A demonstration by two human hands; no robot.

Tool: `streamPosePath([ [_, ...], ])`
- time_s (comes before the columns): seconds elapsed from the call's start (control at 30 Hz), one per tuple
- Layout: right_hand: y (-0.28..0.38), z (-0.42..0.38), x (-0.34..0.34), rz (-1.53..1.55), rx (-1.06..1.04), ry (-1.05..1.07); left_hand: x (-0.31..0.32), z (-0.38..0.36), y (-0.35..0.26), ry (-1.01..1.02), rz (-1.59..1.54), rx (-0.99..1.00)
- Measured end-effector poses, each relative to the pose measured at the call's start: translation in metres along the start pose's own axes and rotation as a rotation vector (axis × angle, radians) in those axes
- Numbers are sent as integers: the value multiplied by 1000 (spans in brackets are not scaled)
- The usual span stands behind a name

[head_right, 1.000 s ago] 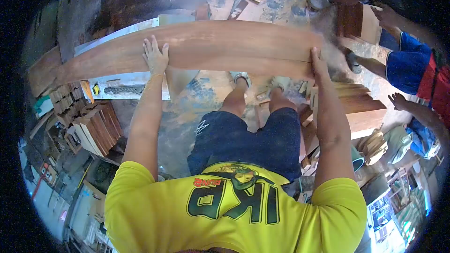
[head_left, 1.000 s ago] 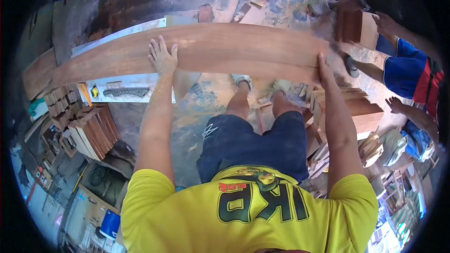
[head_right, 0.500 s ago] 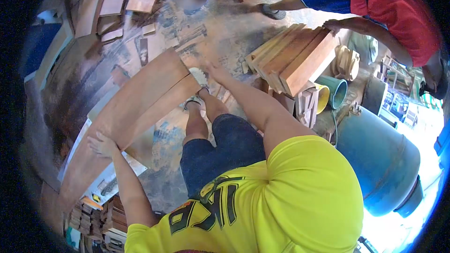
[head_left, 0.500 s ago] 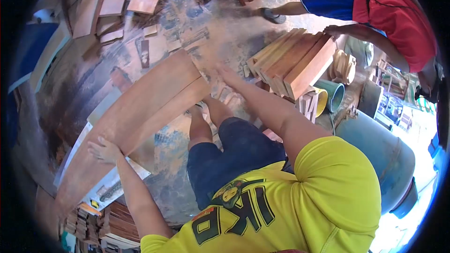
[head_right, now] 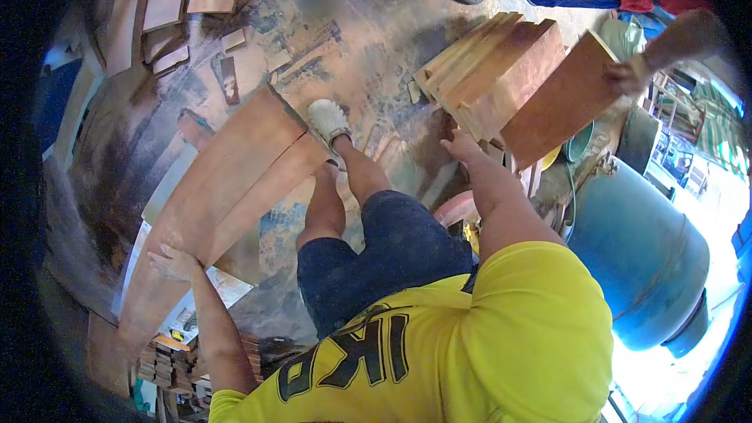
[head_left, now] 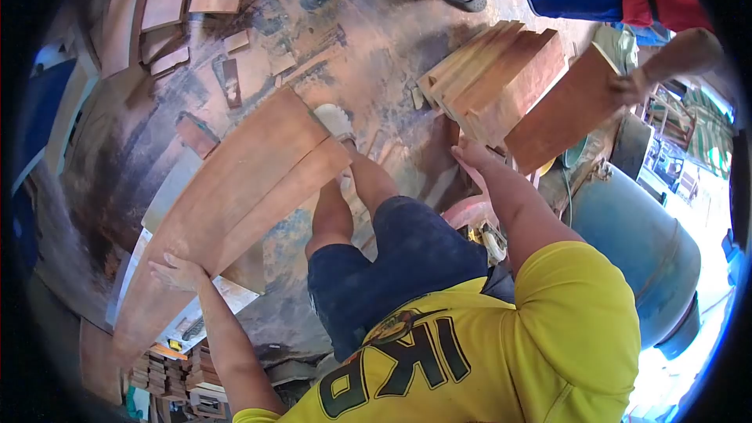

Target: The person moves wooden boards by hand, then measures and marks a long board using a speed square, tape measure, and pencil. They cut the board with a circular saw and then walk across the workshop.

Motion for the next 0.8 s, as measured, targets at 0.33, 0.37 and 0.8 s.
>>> streamPosePath([
  [0.33,4,1,-39,-200,208,-267,1,0,2,39,11,-54],
  [0.37,0,4,-40,-202,205,-265,0,0,1,50,41,-73],
  [0.8,-45,38,-53,-281,349,-263,11,9,19,15,-44,8],
])
Point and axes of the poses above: each hand's wrist, its own z-axis towards the middle knuckle, its own x-axis out of the palm, y = z × x, the point moved 5 cm from there along z, towards the middle knuckle, and after that the axes turned 13 degrees about y, right-handed, at the moved point
